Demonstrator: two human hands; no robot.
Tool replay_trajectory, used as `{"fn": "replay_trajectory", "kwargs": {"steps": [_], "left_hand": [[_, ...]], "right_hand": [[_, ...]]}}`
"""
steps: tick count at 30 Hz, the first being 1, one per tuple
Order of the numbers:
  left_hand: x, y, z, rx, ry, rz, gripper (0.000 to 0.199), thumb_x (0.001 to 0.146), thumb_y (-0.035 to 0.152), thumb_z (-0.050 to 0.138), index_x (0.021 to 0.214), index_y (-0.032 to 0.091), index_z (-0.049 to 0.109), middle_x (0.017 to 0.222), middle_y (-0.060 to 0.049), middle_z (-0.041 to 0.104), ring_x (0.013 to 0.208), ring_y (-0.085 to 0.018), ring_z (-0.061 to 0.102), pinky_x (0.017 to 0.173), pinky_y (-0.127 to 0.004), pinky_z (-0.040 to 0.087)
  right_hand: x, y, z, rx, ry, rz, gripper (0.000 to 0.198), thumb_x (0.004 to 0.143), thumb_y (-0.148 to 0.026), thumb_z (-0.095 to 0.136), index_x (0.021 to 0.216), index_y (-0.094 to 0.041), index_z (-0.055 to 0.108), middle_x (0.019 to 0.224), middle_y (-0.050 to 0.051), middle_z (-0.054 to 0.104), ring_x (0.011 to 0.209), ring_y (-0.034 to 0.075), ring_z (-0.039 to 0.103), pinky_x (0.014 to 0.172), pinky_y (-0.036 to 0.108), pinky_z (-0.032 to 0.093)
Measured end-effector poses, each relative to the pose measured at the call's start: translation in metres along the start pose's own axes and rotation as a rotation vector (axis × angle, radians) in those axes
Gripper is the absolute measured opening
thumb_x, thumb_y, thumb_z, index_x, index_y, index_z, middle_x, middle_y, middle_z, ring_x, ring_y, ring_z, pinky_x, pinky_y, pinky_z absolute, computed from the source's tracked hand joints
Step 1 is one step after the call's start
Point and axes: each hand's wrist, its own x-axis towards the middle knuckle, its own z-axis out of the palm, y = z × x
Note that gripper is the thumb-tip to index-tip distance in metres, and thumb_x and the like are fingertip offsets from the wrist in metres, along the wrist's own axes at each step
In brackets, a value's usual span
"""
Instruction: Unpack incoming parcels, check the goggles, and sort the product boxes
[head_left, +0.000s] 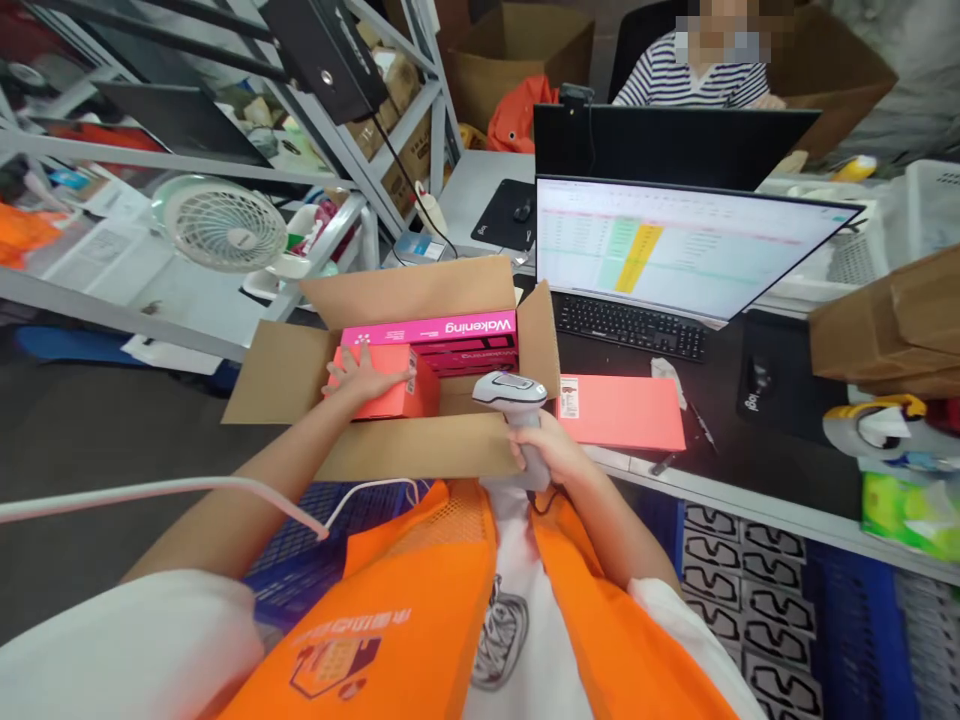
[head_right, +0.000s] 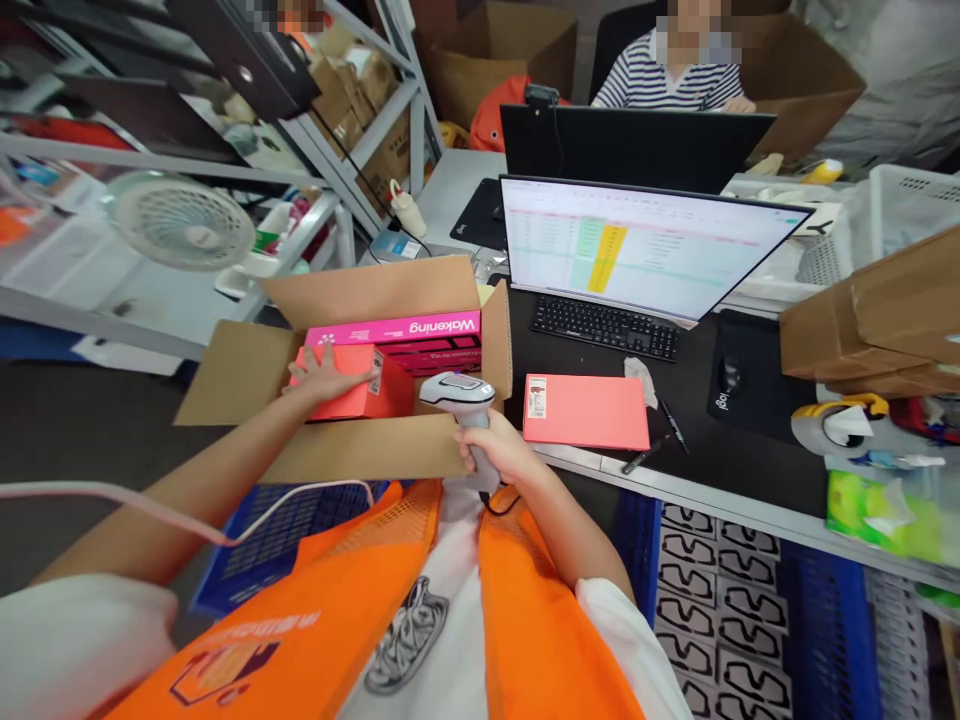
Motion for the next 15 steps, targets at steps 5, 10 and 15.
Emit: {"fn": "replay_trajectory", "kwargs": {"steps": [5,10,15], "left_hand": [[-0.008,0.002,-0.003,-0.011,0.044,-0.011,0.140,0.057,0.088,0.071,0.168,0.029,0.010,0.174,-0.016,-0.005,0.153,-0.059,0.000,0.112,-0.084,0.015],[-0.011,-0.010,-0.019,-0.097,0.117,0.022,0.131,0.059,0.076,0.078,0.166,0.028,0.021,0.168,-0.018,0.022,0.150,-0.054,0.024,0.120,-0.069,0.026],[-0.012,-0.027,-0.056,-0.240,0.142,0.058,0.120,0.068,0.063,0.080,0.165,0.020,0.026,0.163,-0.022,0.026,0.150,-0.047,0.033,0.124,-0.058,0.028]], "right_hand": [[-0.002,0.000,-0.001,0.006,-0.029,-0.006,0.039,0.063,-0.030,0.074,0.096,-0.017,0.057,0.052,-0.003,0.061,0.039,0.014,0.050,0.040,0.023,0.037],[-0.006,-0.006,0.002,0.025,0.012,-0.039,0.041,0.062,-0.033,0.074,0.096,-0.017,0.058,0.052,-0.004,0.060,0.038,0.013,0.049,0.040,0.023,0.038],[-0.005,-0.012,0.006,0.056,0.018,-0.069,0.040,0.064,-0.033,0.075,0.096,-0.016,0.059,0.053,-0.004,0.060,0.039,0.012,0.048,0.042,0.023,0.038]]}}
